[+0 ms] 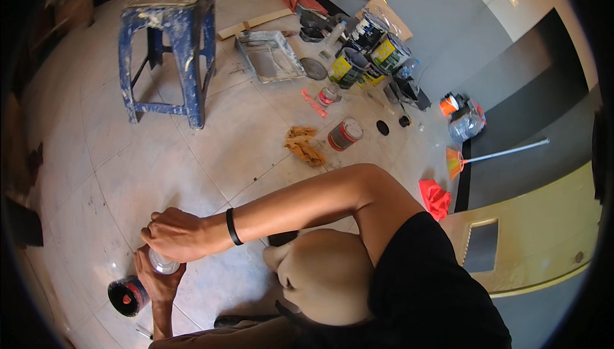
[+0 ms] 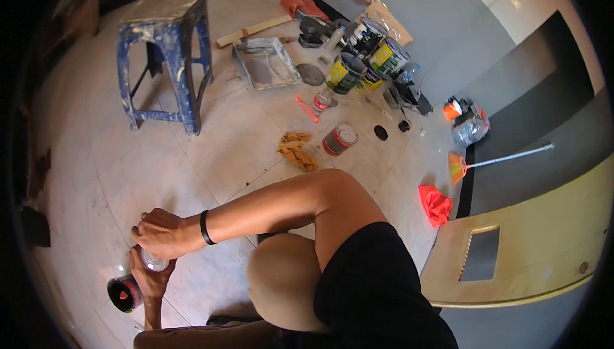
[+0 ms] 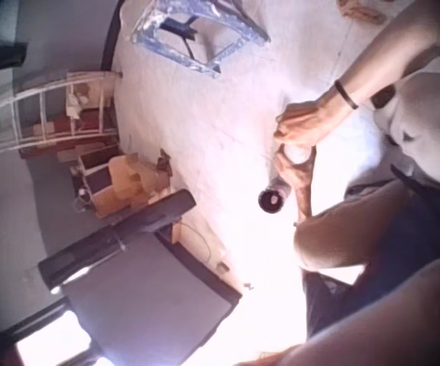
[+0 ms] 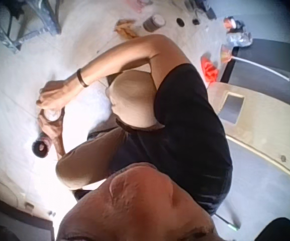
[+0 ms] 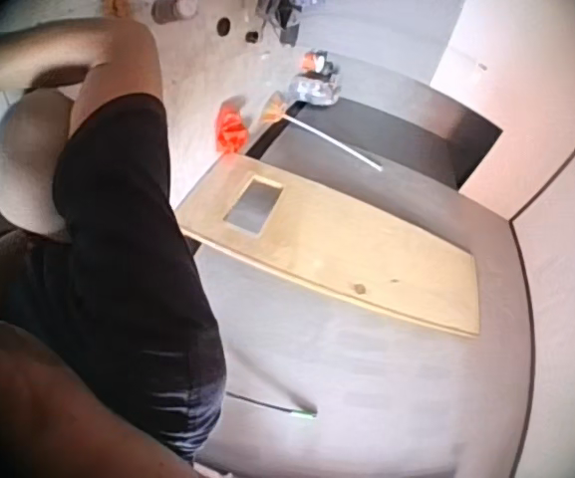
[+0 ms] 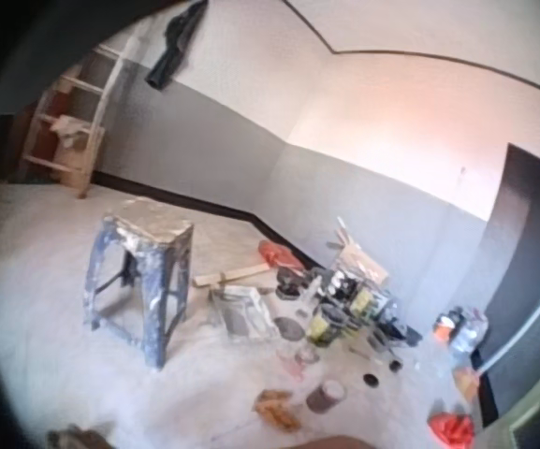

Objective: The person uses a screwdriver to pry open a can of paint, stirs the paint with a stick, wipes their hands with a cloth, and then pours liquid from a bottle into the paint while stirring it.

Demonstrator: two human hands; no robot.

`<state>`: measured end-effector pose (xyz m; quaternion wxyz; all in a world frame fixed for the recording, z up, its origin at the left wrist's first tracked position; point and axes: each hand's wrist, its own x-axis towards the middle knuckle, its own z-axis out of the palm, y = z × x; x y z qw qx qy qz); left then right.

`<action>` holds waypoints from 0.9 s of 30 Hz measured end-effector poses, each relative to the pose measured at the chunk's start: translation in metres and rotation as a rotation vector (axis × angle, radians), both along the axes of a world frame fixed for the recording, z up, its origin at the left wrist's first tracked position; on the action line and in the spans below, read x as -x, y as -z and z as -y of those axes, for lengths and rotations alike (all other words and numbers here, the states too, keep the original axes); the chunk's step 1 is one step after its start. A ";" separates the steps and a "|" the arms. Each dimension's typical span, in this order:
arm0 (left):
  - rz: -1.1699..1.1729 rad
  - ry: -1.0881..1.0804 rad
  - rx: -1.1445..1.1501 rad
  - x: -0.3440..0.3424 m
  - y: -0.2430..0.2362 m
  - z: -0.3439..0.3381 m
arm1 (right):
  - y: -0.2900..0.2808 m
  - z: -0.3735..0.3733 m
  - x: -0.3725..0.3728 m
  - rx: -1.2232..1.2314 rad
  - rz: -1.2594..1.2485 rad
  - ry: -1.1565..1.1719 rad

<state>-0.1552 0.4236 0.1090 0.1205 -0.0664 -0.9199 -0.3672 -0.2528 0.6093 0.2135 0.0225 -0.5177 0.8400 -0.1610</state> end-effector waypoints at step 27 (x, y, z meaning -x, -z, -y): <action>0.095 0.693 0.160 0.193 -0.003 -0.415 | 0.072 -0.456 0.053 0.258 -0.070 0.577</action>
